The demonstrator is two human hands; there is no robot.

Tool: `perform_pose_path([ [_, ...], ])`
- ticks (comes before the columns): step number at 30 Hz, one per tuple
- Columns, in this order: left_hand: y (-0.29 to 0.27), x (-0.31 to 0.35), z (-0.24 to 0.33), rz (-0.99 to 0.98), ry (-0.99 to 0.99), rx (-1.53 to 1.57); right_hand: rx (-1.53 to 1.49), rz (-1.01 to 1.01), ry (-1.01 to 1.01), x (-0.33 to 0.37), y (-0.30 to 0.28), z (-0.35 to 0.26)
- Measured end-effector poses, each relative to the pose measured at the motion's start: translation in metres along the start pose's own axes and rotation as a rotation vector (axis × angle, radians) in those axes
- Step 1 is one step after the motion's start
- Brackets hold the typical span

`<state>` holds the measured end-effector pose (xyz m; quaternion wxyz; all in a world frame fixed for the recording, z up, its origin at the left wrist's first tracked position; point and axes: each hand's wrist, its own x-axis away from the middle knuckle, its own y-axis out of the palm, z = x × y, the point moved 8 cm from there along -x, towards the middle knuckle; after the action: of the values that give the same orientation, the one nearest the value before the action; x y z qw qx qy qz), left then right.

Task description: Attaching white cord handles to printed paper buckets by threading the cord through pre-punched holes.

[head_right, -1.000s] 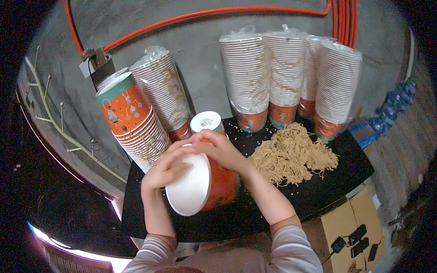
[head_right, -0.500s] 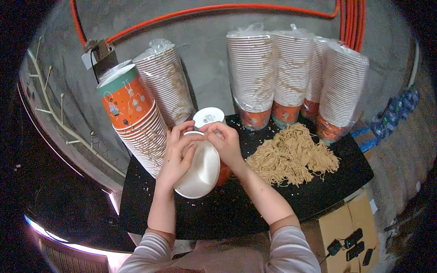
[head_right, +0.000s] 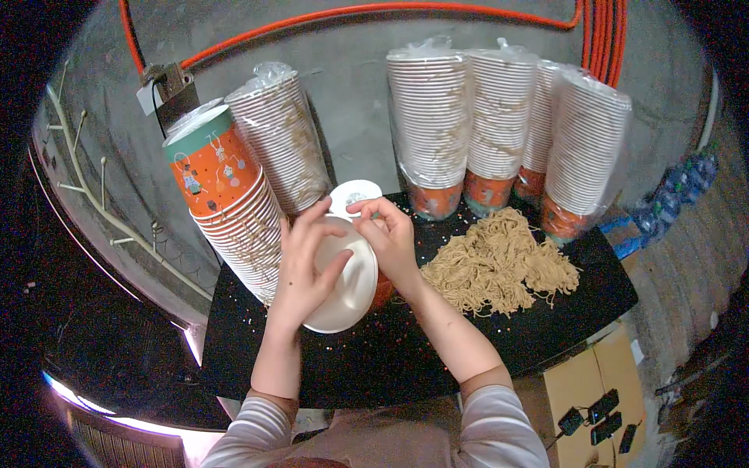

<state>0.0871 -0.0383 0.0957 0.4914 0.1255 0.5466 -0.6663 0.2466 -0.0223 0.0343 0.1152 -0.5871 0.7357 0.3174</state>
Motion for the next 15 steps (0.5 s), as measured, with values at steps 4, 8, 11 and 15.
perform_pose_path([
  [4,-0.014,0.0,-0.003,0.161,0.029,0.007,0.068,-0.01,-0.035,0.002,0.002,-0.003],
  [8,-0.009,0.003,-0.006,0.17,0.057,-0.04,0.248,0.019,-0.089,0.014,0.027,-0.026],
  [11,-0.007,0.003,-0.006,0.178,0.069,0.004,0.388,0.044,-0.264,0.022,0.036,-0.036],
  [15,-0.008,0.003,-0.006,0.186,0.073,0.08,0.382,0.027,-0.282,0.023,0.037,-0.036],
])
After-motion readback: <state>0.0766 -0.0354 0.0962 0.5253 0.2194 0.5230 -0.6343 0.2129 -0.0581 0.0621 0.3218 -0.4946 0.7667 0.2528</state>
